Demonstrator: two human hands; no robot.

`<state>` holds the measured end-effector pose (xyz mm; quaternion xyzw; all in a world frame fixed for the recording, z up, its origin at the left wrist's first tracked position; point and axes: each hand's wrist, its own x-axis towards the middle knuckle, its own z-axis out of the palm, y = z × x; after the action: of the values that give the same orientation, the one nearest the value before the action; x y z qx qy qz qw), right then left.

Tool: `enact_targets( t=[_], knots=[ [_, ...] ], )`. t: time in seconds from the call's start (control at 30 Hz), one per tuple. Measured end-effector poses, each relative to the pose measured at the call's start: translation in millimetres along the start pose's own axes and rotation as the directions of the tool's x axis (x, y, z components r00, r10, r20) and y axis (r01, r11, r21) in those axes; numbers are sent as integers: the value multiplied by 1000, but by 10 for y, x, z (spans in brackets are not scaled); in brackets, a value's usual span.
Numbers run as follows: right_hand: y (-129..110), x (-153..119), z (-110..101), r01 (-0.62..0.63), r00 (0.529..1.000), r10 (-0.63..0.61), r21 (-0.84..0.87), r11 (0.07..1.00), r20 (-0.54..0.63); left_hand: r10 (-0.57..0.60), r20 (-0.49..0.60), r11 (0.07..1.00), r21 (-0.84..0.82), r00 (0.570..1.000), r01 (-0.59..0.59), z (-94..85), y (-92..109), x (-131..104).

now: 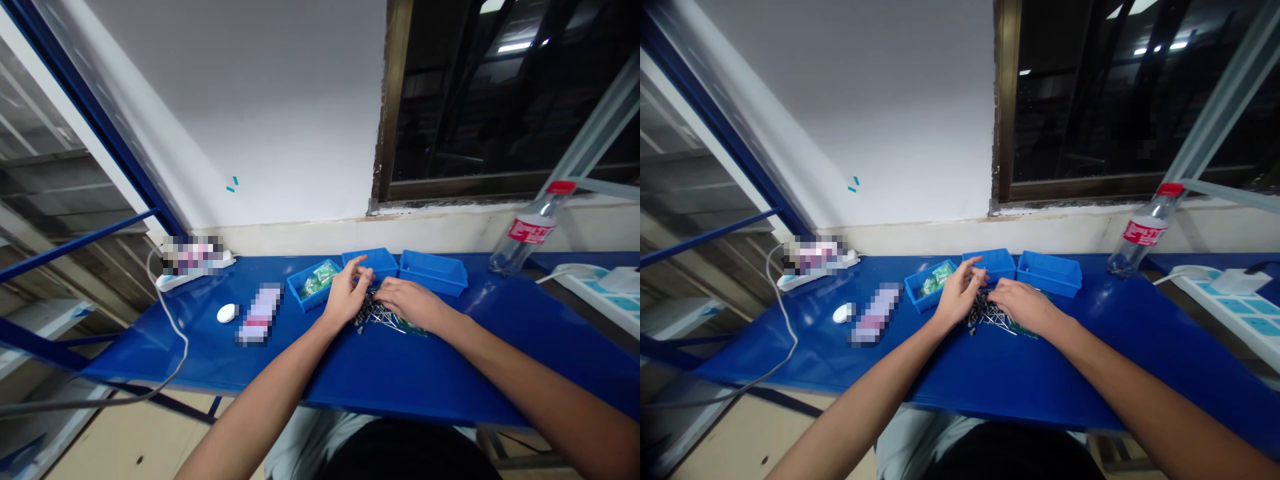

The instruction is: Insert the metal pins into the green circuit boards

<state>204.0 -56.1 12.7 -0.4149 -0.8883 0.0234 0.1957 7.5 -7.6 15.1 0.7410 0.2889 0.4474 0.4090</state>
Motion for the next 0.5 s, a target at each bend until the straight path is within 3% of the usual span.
enact_targets(
  t=[0.5],
  knots=[
    [43, 114, 22, 95, 993, -78, -193, 977, 93, 11, 13, 999, 33, 1000, -11, -1, 6, 1]
  ],
)
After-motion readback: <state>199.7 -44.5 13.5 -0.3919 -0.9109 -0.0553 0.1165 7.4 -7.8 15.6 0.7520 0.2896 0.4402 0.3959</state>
